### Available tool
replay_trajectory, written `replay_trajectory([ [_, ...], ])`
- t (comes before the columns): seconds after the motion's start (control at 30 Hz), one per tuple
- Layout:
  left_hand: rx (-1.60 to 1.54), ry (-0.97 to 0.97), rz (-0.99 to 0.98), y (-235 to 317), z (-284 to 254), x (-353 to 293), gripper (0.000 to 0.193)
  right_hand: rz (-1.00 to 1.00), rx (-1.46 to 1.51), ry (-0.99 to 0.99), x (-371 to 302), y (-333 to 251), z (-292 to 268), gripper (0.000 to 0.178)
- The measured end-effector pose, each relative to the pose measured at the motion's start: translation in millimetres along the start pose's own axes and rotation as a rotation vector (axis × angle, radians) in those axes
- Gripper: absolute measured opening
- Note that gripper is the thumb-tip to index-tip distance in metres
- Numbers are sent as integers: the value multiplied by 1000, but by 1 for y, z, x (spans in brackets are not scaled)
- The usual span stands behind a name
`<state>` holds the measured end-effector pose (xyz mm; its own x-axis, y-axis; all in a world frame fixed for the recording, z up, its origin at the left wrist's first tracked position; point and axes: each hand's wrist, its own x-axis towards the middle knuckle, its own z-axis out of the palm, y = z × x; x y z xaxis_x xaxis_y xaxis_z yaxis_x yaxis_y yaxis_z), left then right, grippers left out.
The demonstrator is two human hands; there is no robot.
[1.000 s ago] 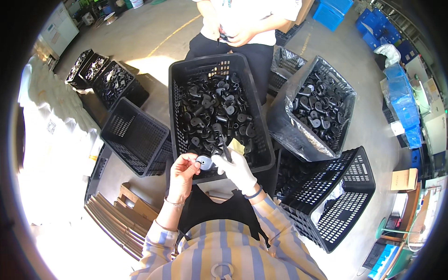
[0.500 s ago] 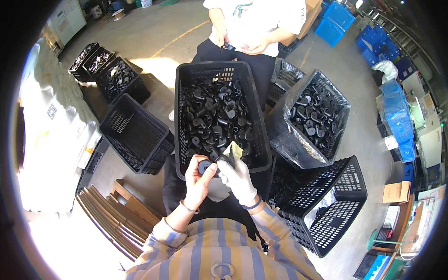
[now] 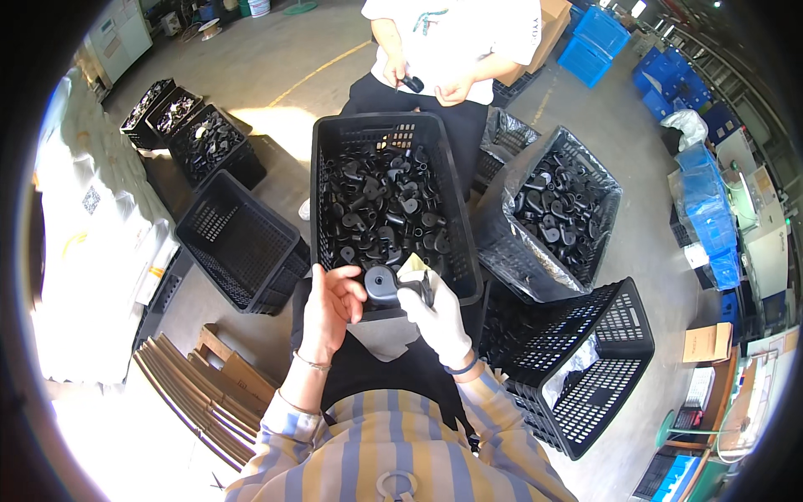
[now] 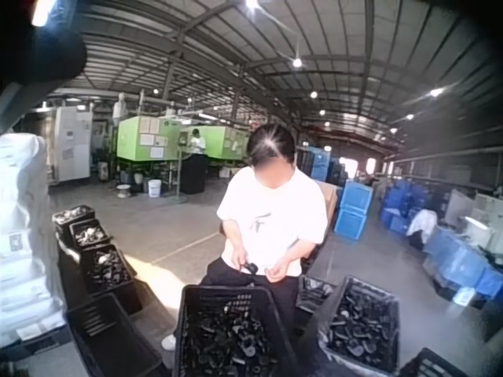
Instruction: The person puts on a glove, picks up plastic parts from a crate one at a time, trims them using a handheld blade, and places them into a basket.
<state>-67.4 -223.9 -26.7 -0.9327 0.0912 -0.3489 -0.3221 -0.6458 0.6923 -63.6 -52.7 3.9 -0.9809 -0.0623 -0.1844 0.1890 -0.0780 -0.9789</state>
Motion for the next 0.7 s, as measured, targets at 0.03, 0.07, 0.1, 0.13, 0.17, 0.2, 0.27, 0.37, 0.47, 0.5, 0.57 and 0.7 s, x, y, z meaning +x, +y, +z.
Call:
replay_trajectory([
  [0.03, 20, -20, -76, 1, -2, -4, 62, -122, -135, -49, 0, -2, -4, 17],
  [0.07, 70, -50, -158, 2, -3, -6, 63, -191, -282, -81, 0, -4, -7, 19],
  [0.1, 21, -121, -168, 1, -3, -10, 61, -219, -431, -110, 0, -6, -9, 21],
  [0.13, 0, -132, -183, -2, -1, -13, 60, -368, -503, -135, 1, -7, -11, 22],
  [0.17, -38, -168, -125, -4, 0, -15, 47, -477, -578, -154, 1, -9, -12, 24],
  [0.2, -81, -192, -29, -8, 2, -17, 27, -570, -662, -164, 2, -11, -12, 26],
  [0.27, -140, -208, 15, -11, 4, -18, 17, -552, -621, -164, 1, -13, -12, 26],
  [0.37, -190, -228, 15, -12, 7, -19, 18, -560, -604, -145, 0, -17, -11, 27],
  [0.47, -229, -262, 35, -11, 8, -21, 18, -569, -586, -143, -1, -18, -11, 28],
  [0.5, -212, -240, 42, -11, 9, -22, 18, -557, -561, -142, -2, -18, -10, 29],
  [0.57, -194, -215, 70, -14, 9, -23, 18, -480, -473, -142, -3, -17, -10, 29],
  [0.7, -141, -189, 220, -23, 6, -21, 20, -264, -265, -146, -5, -13, -9, 31],
])
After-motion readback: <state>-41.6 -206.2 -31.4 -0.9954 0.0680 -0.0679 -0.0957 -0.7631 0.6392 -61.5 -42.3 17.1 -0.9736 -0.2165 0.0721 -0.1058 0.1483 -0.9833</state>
